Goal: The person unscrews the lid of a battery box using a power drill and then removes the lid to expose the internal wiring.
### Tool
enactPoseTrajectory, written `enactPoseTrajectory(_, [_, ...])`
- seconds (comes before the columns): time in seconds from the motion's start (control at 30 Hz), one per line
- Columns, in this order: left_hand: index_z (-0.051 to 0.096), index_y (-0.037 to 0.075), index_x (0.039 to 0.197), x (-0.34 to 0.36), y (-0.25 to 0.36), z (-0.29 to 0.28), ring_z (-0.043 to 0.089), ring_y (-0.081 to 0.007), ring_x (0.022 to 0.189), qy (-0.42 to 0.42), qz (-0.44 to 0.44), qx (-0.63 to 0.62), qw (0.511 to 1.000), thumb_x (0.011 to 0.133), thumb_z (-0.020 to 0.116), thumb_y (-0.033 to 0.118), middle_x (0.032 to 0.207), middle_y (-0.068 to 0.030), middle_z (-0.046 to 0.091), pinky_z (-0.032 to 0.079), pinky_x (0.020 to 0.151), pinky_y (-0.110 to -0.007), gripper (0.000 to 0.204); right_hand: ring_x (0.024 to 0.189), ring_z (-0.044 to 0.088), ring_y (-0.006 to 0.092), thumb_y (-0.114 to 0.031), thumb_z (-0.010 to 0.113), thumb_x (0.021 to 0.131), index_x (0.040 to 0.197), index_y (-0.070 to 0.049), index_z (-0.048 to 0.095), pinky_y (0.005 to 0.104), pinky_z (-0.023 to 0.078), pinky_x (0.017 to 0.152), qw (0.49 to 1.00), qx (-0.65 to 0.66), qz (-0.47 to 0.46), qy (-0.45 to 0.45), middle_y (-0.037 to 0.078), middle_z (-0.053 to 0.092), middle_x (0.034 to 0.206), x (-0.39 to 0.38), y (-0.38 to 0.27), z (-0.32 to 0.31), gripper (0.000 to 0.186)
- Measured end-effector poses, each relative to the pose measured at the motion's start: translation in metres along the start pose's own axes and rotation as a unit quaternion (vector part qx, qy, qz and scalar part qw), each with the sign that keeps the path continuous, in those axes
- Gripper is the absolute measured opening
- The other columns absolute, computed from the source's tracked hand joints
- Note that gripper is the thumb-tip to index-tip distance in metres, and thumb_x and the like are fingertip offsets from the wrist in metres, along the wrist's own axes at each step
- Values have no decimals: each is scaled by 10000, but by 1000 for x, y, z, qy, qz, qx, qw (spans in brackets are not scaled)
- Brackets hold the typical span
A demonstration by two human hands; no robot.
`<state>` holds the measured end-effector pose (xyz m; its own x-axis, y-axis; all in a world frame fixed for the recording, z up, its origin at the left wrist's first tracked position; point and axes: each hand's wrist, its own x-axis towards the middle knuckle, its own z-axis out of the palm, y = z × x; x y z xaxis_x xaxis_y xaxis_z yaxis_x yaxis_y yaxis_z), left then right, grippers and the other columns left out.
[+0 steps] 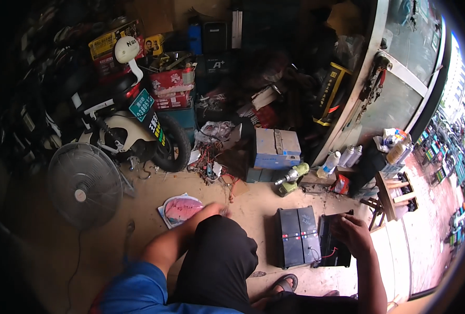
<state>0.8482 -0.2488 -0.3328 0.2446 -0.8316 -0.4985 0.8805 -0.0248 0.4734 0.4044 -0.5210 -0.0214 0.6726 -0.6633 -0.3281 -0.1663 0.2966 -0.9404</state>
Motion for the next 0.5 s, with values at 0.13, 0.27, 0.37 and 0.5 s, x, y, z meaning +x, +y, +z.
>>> enactPoseTrajectory(0.13, [558, -8, 1275, -12, -36, -47, 685, -265, 1056, 52, 243, 523, 815, 1004, 658, 264, 1110, -152, 711, 554, 954, -455, 396, 923, 736, 226, -178, 622, 1037, 1256, 40, 612, 359, 622, 831, 1000, 14, 20, -13, 139, 720, 1066, 9, 14, -14, 310])
enactPoseTrajectory(0.27, [542, -36, 1314, 25, 80, 4, 643, -348, 1138, 274, 83, -35, 958, 976, 672, 377, 1230, -205, 656, 526, 992, -546, 549, 906, 742, 230, -181, 625, 1036, 1258, 29, 615, 353, 626, 801, 999, -1, 36, 22, 129, 722, 1057, 9, 17, -9, 306])
enactPoseTrajectory(0.37, [533, -69, 1346, 34, 87, 18, 602, -415, 1210, 364, 101, 138, 915, 966, 676, 419, 1338, -257, 597, 513, 999, -623, 635, 894, 741, 228, -192, 631, 1033, 1265, 27, 615, 346, 625, 789, 999, -12, 34, 23, 126, 724, 1058, 14, 16, -8, 319])
enactPoseTrajectory(0.5, [600, 32, 1306, 35, 5, -18, 658, -363, 1035, 225, 15, 253, 941, 962, 660, 473, 1157, -203, 667, 542, 919, -547, 563, 809, 688, 185, -197, 638, 1024, 1216, 16, 623, 316, 592, 733, 999, -30, 26, -5, 99, 696, 972, 21, 22, -13, 286])
